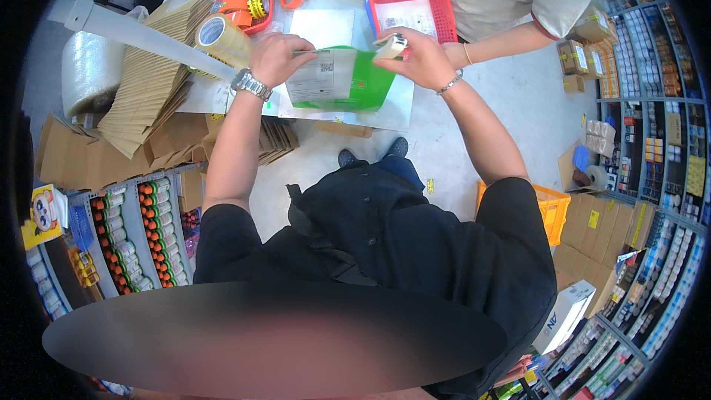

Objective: The person processes shipping orders at a counter, prints labels, retrieves items from shelves, places them into green poly mailers, seals the packages, and moves them toward a staging area. The person also uses a laptop and a handheld scanner during the process.

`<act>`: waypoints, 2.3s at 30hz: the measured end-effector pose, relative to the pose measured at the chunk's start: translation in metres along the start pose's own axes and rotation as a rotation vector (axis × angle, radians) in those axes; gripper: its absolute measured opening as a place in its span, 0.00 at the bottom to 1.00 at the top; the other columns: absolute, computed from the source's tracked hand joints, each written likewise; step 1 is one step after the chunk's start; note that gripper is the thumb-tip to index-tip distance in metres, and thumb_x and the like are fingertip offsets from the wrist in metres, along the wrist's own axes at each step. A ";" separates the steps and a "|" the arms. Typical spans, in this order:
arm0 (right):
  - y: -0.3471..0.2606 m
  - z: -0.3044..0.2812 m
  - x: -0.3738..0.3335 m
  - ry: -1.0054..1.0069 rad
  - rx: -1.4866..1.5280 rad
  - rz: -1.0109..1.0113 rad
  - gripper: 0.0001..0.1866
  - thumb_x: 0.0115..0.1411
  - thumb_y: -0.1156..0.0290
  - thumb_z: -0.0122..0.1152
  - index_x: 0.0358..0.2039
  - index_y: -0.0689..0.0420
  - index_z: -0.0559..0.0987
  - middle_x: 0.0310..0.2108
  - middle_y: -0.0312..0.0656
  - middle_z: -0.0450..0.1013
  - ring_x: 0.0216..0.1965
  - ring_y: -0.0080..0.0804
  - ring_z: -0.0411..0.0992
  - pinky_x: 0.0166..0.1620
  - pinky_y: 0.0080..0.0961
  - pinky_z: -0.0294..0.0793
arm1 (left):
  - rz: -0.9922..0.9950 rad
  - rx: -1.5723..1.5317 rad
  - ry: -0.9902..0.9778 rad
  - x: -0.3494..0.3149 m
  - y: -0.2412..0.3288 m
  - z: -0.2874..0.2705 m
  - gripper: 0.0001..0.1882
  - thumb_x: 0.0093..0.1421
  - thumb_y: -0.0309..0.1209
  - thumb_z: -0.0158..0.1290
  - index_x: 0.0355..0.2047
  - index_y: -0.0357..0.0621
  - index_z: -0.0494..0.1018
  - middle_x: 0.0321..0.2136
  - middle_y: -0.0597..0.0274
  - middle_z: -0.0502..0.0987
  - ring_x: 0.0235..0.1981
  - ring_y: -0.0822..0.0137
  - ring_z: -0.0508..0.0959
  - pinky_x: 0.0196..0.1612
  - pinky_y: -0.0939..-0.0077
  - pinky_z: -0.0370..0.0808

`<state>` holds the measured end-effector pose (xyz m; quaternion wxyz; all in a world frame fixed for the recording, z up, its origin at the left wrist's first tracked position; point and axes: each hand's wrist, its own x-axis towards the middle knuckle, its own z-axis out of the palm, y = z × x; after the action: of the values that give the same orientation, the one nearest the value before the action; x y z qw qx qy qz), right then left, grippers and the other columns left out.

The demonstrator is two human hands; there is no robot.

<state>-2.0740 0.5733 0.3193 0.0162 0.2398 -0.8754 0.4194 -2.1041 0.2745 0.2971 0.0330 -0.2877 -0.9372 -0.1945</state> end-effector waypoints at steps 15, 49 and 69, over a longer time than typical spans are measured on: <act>-0.023 0.065 0.053 -0.123 -0.120 -0.115 0.19 0.47 0.62 0.71 0.39 0.52 0.78 0.33 0.43 0.77 0.34 0.41 0.76 0.37 0.30 0.75 | 0.053 -0.006 0.152 -0.013 0.001 0.009 0.06 0.53 0.38 0.57 0.27 0.51 0.79 0.26 0.65 0.79 0.29 0.61 0.78 0.38 0.65 0.70; -0.065 0.305 0.077 -0.791 0.759 0.461 0.27 0.60 0.52 0.58 0.49 0.60 0.68 0.33 0.40 0.73 0.25 0.23 0.73 0.26 0.17 0.70 | -1.191 -0.363 0.593 -0.366 0.146 -0.035 0.08 0.51 0.31 0.64 0.27 0.40 0.79 0.23 0.61 0.80 0.25 0.73 0.78 0.31 0.79 0.73; 0.001 0.599 0.236 -0.091 0.292 0.374 0.22 0.55 0.69 0.59 0.49 0.60 0.69 0.43 0.51 0.69 0.44 0.48 0.69 0.49 0.42 0.72 | -1.668 -0.467 1.030 -0.657 0.181 -0.016 0.12 0.54 0.40 0.61 0.31 0.45 0.79 0.23 0.59 0.79 0.24 0.67 0.77 0.30 0.74 0.72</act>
<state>-2.1799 0.0334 -0.0156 -0.1359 0.0920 -0.8345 0.5260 -1.4580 0.0597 0.2606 0.2303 0.5800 -0.6491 -0.4350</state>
